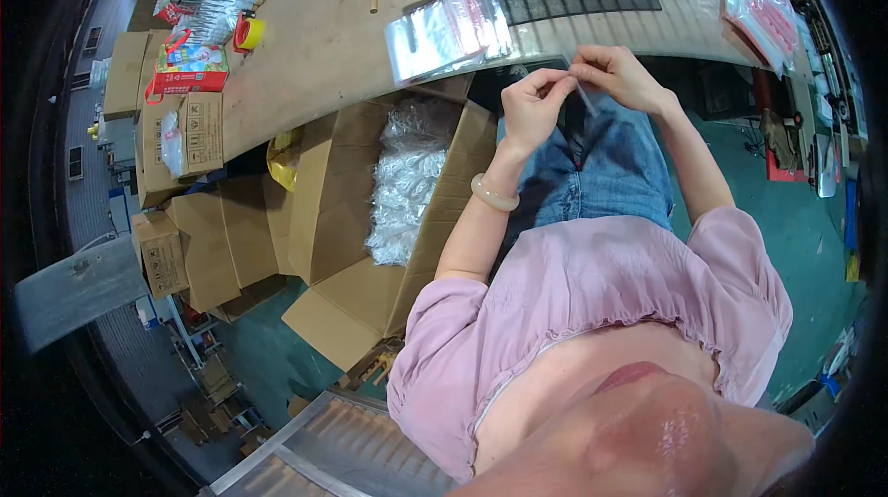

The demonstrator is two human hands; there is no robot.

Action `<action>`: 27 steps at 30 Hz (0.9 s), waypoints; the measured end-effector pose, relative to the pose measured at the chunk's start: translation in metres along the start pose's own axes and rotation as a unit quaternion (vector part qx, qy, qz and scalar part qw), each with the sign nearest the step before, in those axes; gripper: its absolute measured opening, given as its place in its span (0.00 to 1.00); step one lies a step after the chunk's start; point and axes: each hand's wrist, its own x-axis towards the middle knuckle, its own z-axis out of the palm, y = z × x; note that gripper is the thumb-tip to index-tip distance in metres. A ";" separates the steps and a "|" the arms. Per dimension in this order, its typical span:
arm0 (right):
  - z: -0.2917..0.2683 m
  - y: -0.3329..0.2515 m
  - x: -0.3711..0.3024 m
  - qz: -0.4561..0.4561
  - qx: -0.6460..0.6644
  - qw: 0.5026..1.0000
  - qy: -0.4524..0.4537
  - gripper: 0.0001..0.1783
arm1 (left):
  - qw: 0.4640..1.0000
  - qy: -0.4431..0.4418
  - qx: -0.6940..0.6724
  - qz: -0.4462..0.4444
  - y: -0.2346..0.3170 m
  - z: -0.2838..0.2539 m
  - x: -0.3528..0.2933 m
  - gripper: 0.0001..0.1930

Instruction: Picking up individual white components from a tray and placing them into clear plastic bags.

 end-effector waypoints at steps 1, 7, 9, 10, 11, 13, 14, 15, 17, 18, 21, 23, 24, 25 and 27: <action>0.002 -0.002 0.000 0.000 -0.001 1.000 0.000 0.13 | 0.999 0.005 -0.042 -0.001 0.000 0.000 0.001 0.10; 0.016 -0.005 0.002 -0.001 0.098 0.994 0.051 0.15 | 0.992 0.005 -0.113 -0.047 0.008 0.001 -0.003 0.07; 0.016 -0.005 0.004 0.018 0.076 0.994 0.071 0.14 | 1.000 0.009 -0.007 -0.005 0.014 0.002 -0.006 0.04; 0.015 -0.005 0.004 0.035 0.083 0.995 0.047 0.14 | 1.000 0.009 -0.007 -0.005 0.014 0.001 -0.006 0.04; 0.013 -0.006 0.004 0.050 0.089 0.995 0.020 0.14 | 1.000 -0.004 -0.005 -0.024 0.014 -0.001 -0.004 0.04; 0.010 -0.004 0.004 0.066 0.094 0.993 -0.007 0.14 | 0.998 -0.031 -0.001 -0.060 0.013 -0.004 -0.001 0.05; 0.007 -0.002 0.004 0.068 0.104 0.992 -0.019 0.13 | 0.998 -0.030 -0.001 -0.060 0.011 -0.005 0.001 0.05; 0.005 0.001 0.004 0.070 0.115 0.990 -0.031 0.12 | 0.995 -0.041 -0.060 -0.074 0.008 -0.007 0.003 0.05; 0.006 0.002 0.003 0.072 0.126 0.989 -0.040 0.12 | 0.977 -0.066 -0.177 -0.103 0.007 -0.007 0.005 0.07; 0.009 0.003 0.002 0.058 0.181 0.981 -0.030 0.11 | 0.977 -0.066 -0.177 -0.103 0.007 -0.005 0.005 0.07; 0.018 0.001 -0.001 0.030 0.290 0.957 -0.009 0.10 | 0.912 -0.026 -0.384 -0.140 0.005 0.001 0.003 0.06; 0.024 -0.005 -0.002 0.012 0.226 0.971 0.075 0.08 | 0.941 0.007 -0.313 -0.125 0.003 0.001 0.002 0.05; 0.024 -0.007 -0.003 0.003 0.193 0.974 0.117 0.08 | 0.964 0.039 -0.240 -0.109 0.003 0.000 0.002 0.05; 0.022 -0.007 -0.003 0.004 0.193 0.974 0.117 0.08 | 0.979 0.072 -0.166 -0.092 0.002 0.000 0.002 0.05; 0.017 -0.007 -0.004 -0.163 -0.178 0.963 0.122 0.09 | 0.989 0.095 -0.087 -0.065 0.001 -0.003 0.001 0.06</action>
